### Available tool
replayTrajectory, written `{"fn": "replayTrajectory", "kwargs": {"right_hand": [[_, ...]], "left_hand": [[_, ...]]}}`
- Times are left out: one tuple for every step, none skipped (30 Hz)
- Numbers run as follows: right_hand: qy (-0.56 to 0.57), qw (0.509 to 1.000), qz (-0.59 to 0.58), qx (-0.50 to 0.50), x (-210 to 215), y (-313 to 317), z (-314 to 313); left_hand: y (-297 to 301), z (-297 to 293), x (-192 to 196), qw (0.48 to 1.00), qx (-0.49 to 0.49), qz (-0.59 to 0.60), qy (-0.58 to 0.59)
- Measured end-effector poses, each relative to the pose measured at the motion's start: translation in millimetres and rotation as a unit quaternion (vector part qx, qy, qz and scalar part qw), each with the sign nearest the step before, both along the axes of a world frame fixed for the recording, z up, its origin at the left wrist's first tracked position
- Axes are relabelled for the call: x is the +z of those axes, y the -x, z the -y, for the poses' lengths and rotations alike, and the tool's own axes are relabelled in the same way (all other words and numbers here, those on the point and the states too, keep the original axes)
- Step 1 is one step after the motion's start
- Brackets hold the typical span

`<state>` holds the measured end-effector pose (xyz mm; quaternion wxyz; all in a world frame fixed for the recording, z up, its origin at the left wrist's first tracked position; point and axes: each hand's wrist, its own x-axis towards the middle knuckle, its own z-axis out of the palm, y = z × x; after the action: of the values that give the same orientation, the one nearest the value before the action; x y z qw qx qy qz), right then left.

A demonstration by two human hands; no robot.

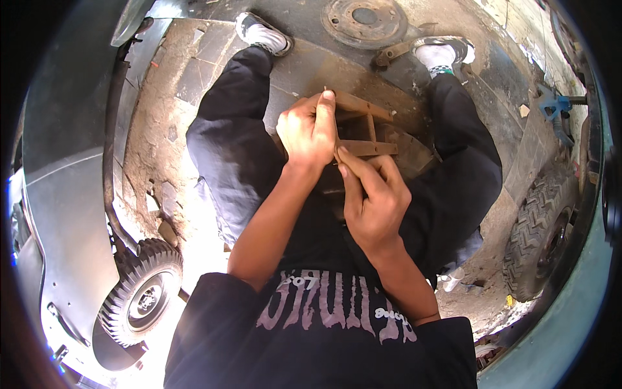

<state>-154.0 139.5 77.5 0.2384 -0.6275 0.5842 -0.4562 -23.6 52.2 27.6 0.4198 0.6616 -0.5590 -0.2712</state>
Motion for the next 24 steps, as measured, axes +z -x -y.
{"fn": "replayTrajectory", "kwargs": {"right_hand": [[0.01, 1.0, -0.002, -0.007, -2.4, 0.8, 3.0], [0.059, 0.998, 0.004, -0.011, -13.4, -0.6, 17.0], [0.056, 0.998, 0.005, -0.008, -14.2, -0.2, 14.2], [0.052, 0.999, 0.007, -0.006, -12.7, -0.3, 10.1], [0.05, 0.999, 0.01, 0.0, -10.7, -2.1, 6.0], [0.011, 1.0, 0.0, 0.003, -1.6, -2.5, -3.5], [0.017, 1.0, 0.004, 0.0, -2.5, -3.3, -2.9], [0.023, 1.0, 0.007, -0.005, -3.4, -1.5, -2.4], [0.028, 1.0, 0.011, -0.009, -4.9, -0.8, -1.1], [0.075, 0.997, 0.025, -0.002, -10.0, -3.4, 8.0], [0.062, 0.998, 0.021, -0.005, -9.3, -5.0, 5.9], [0.048, 0.999, 0.016, -0.008, -7.7, -6.0, 1.2], [0.035, 0.999, 0.012, -0.011, -6.1, -6.6, -4.3], [0.021, 1.0, 0.017, -0.012, -4.5, -3.2, -10.1], [0.043, 0.999, 0.017, -0.012, -7.3, -3.7, -5.4], [0.066, 0.998, 0.018, -0.012, -10.3, -5.2, 4.1], [0.084, 0.996, 0.016, -0.013, -12.5, -5.6, 7.5], [0.063, 0.998, 0.017, -0.012, -12.7, -9.5, 6.2], [0.049, 0.999, 0.014, -0.012, -12.0, -6.2, 1.7], [0.039, 0.999, 0.014, -0.009, -8.4, -4.7, -1.7], [0.03, 0.999, 0.014, -0.006, -5.7, -3.0, -5.8], [-0.001, 1.0, 0.028, -0.01, -5.3, -1.2, -10.5], [0.02, 0.999, 0.035, -0.01, -7.6, 3.3, -5.1], [0.036, 0.998, 0.041, -0.009, -9.9, 7.1, 2.9]], "left_hand": [[1.2, -1.3, -1.6, 1.0, 0.002, -0.006, -0.002], [1.4, -1.4, 0.6, 1.0, 0.0, -0.007, 0.001], [1.6, -1.5, 4.0, 1.0, -0.003, -0.008, 0.005], [1.9, -1.6, 6.4, 1.0, -0.006, -0.008, 0.008], [1.0, -1.8, 4.9, 1.0, -0.007, 0.004, 0.016], [0.9, -2.5, 1.6, 1.0, -0.007, 0.016, 0.023], [-0.1, -2.6, 0.0, 0.999, -0.007, 0.028, 0.031], [0.2, -0.9, 4.9, 1.0, -0.008, 0.017, 0.006], [0.0, 2.3, 10.2, 1.0, -0.009, 0.007, -0.019], [0.1, 5.9, 16.6, 0.999, -0.009, -0.003, -0.044], [-1.7, 7.5, 20.9, 0.998, -0.009, -0.012, -0.069], [-2.4, 4.1, 23.4, 0.998, -0.014, 0.001, -0.056], [-0.8, -0.3, 18.6, 1.0, -0.005, 0.008, -0.018], [5.1, -4.0, 12.8, 1.0, 0.003, 0.014, 0.022], [7.8, -5.4, 8.4, 0.998, 0.012, 0.019, 0.061], [3.2, -1.7, 5.2, 0.998, 0.011, 0.033, 0.056], [-0.5, 1.9, 10.1, 0.999, 0.01, 0.006, -0.031], [-0.8, 3.2, 12.5, 0.999, 0.003, -0.003, -0.034], [0.5, 2.9, 12.7, 0.999, -0.004, -0.011, -0.037], [1.0, 1.4, 9.7, 1.0, 0.0, 0.003, 0.008], [3.7, -2.7, 3.5, 0.998, 0.005, 0.017, 0.054], [3.9, -4.2, 0.1, 0.995, 0.009, 0.032, 0.099], [5.5, -1.1, 1.4, 0.997, 0.006, 0.018, 0.076], [5.0, 0.0, 5.5, 0.999, 0.003, 0.003, 0.049]]}}
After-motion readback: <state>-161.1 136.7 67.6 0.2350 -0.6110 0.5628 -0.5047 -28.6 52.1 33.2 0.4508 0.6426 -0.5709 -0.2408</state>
